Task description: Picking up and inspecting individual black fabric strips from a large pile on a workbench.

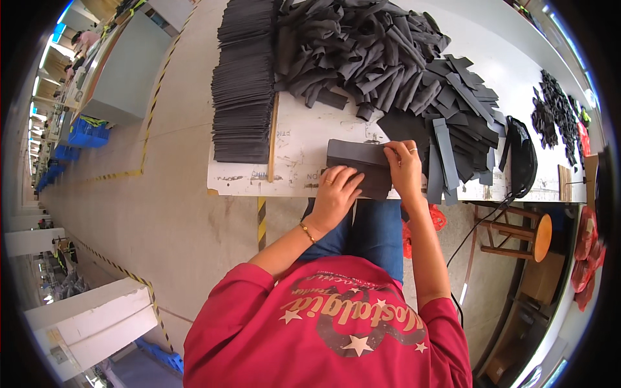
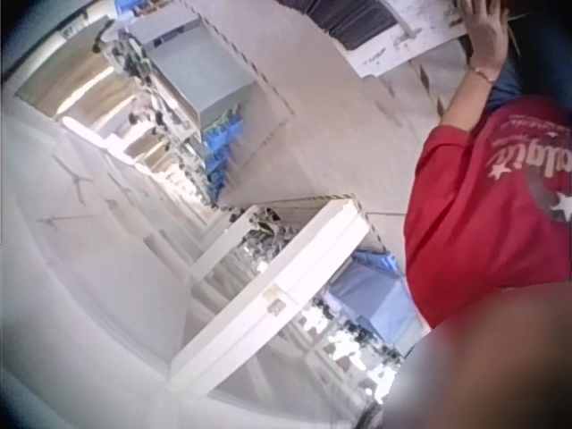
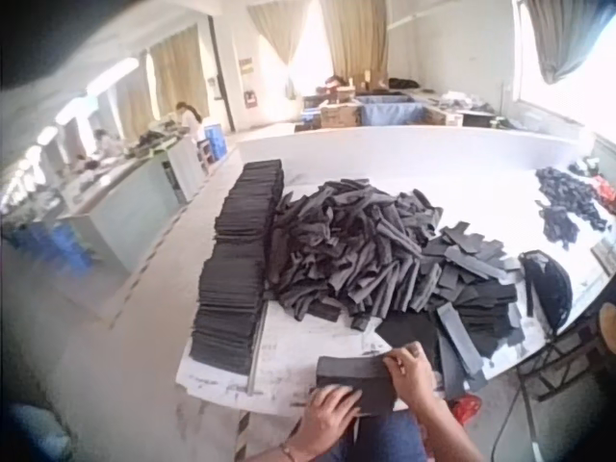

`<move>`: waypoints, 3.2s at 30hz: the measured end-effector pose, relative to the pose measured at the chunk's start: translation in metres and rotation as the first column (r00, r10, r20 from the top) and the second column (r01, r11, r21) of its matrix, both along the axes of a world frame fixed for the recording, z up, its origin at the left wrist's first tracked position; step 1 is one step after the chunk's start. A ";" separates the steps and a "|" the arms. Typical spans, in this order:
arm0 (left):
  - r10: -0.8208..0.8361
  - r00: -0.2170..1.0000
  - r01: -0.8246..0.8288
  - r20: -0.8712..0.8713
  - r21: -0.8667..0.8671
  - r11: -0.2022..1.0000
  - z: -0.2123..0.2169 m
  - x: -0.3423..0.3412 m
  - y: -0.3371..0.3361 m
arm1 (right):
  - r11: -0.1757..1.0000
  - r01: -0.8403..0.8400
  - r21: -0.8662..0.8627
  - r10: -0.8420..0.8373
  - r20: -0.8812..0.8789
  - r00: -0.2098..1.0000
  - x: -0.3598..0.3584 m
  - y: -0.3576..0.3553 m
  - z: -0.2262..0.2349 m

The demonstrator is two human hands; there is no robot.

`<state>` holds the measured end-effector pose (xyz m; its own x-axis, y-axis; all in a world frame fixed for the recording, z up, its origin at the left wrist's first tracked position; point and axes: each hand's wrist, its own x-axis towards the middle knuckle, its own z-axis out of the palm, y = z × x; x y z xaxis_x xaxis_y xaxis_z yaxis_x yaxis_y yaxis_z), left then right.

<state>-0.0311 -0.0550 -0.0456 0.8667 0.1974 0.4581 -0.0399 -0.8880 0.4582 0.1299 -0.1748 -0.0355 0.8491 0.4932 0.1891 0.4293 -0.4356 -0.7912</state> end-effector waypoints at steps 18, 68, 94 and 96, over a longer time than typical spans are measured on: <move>0.095 0.993 -0.101 0.066 0.087 0.991 -0.045 -0.027 -0.018 | 0.743 -0.428 -0.514 0.617 0.278 0.737 0.002 0.007 -0.003; 0.263 0.965 -0.260 -0.022 -0.248 0.933 0.017 0.222 0.069 | 0.533 0.477 -0.698 0.173 0.642 0.747 0.061 -0.087 -0.027; 0.085 0.988 0.154 0.130 -0.893 -0.422 0.056 0.087 0.071 | 0.952 -0.305 -0.001 0.305 0.060 0.950 -0.020 -0.045 0.088; 0.106 0.987 0.159 0.124 -0.880 -0.448 0.061 0.080 0.071 | 0.951 -0.309 0.027 0.298 0.188 0.936 -0.026 -0.039 0.087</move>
